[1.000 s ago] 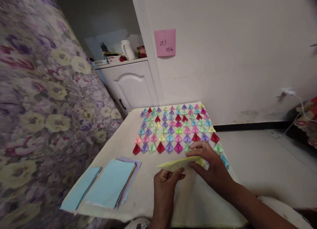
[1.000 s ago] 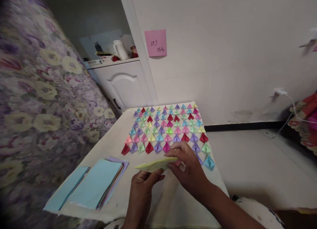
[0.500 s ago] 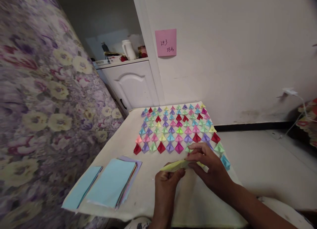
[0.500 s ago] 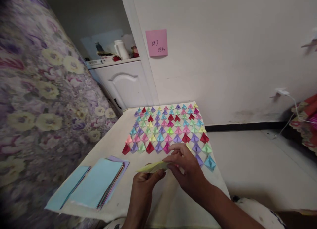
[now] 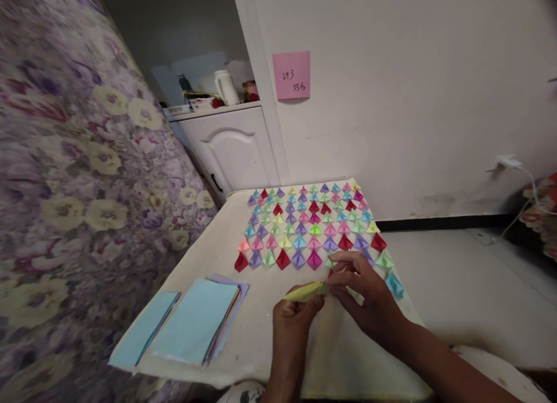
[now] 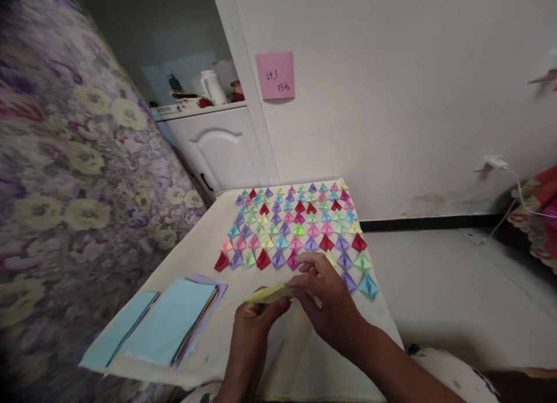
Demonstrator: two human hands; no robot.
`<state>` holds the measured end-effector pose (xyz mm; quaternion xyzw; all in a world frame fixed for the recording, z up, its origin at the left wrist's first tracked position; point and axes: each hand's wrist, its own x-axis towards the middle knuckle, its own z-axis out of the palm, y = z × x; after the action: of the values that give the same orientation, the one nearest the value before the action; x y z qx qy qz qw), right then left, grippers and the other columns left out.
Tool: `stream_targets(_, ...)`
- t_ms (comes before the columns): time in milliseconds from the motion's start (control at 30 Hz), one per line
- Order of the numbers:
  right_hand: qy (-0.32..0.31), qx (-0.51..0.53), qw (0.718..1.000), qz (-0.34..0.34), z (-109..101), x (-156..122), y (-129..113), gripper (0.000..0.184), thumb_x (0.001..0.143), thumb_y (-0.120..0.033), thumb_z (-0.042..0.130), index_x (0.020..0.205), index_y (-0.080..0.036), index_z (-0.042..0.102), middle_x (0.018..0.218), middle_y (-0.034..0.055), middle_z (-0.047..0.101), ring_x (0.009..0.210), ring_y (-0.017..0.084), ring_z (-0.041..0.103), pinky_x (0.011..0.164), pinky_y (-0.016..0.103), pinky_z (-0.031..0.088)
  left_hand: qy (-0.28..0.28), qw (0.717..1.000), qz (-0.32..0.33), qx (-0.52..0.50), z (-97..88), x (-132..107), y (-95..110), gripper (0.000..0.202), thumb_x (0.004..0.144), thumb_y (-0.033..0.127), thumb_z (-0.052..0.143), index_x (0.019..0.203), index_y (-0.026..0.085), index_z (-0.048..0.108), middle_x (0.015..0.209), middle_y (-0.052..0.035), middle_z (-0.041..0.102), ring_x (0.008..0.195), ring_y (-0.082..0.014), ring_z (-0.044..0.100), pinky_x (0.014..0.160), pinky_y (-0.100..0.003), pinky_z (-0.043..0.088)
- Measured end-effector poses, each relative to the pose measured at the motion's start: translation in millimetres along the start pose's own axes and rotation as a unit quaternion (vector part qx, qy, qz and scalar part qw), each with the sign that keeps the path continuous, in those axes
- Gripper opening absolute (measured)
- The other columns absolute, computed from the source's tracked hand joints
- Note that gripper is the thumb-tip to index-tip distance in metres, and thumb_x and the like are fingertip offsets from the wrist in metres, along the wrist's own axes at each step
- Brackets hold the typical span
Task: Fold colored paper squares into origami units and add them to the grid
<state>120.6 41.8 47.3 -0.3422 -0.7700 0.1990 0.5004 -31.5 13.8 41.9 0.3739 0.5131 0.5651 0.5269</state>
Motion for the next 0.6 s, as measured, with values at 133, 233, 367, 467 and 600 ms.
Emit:
stream_targets(133,-0.001,0.004,1.000,-0.005,1,-1,0,0.023,0.081,-0.009,0.051,0.094,-0.025,0.061,0.113,0.0073,0.046,0.095,0.019,0.051,0.079,0.036,0.049,0.005,1.000,0.001,0.004,3.6,-3,4,0.021,0.063,0.023,0.072,0.082,0.013,0.071,0.076,-0.0034,0.071,0.074,-0.0200,0.063,0.070,-0.029,0.049)
stream_targets(233,0.002,0.007,1.000,-0.005,2,-1,0,0.023,0.081,-0.009,0.051,0.094,-0.025,0.061,0.113,0.0073,0.046,0.095,0.019,0.051,0.079,0.036,0.049,0.007,1.000,-0.005,0.010,4.0,-3,5,0.021,0.064,0.024,0.071,0.082,0.013,0.071,0.077,-0.0039,0.072,0.075,-0.0208,0.063,0.071,-0.029,0.049)
stream_targets(367,0.002,0.009,1.000,-0.002,2,-1,-1,0.023,0.081,-0.008,0.052,0.093,-0.025,0.061,0.113,0.0073,0.047,0.094,0.019,0.051,0.078,0.035,0.049,-0.004,1.000,-0.006,0.013,1.0,-1,2,0.018,0.067,0.022,0.069,0.083,0.014,0.071,0.077,-0.0026,0.071,0.075,-0.0194,0.063,0.071,-0.028,0.048)
stream_targets(467,0.001,0.012,1.000,0.009,2,-1,-1,0.021,0.079,-0.008,0.053,0.090,-0.024,0.061,0.113,0.0074,0.047,0.095,0.020,0.051,0.079,0.036,0.048,-0.029,0.999,-0.008,0.016,-2.9,3,-2,0.020,0.067,0.022,0.070,0.085,0.014,0.071,0.078,-0.0025,0.071,0.077,-0.0195,0.063,0.072,-0.028,0.048)
stream_targets(600,-0.004,0.019,1.000,0.021,1,-1,-1,0.023,0.078,-0.007,0.053,0.092,-0.024,0.060,0.111,0.0077,0.048,0.095,0.020,0.052,0.080,0.036,0.048,-0.041,0.999,0.006,0.014,-6.1,6,-6,0.023,0.068,0.021,0.070,0.089,0.014,0.070,0.081,-0.0037,0.070,0.079,-0.0190,0.061,0.072,-0.027,0.047)
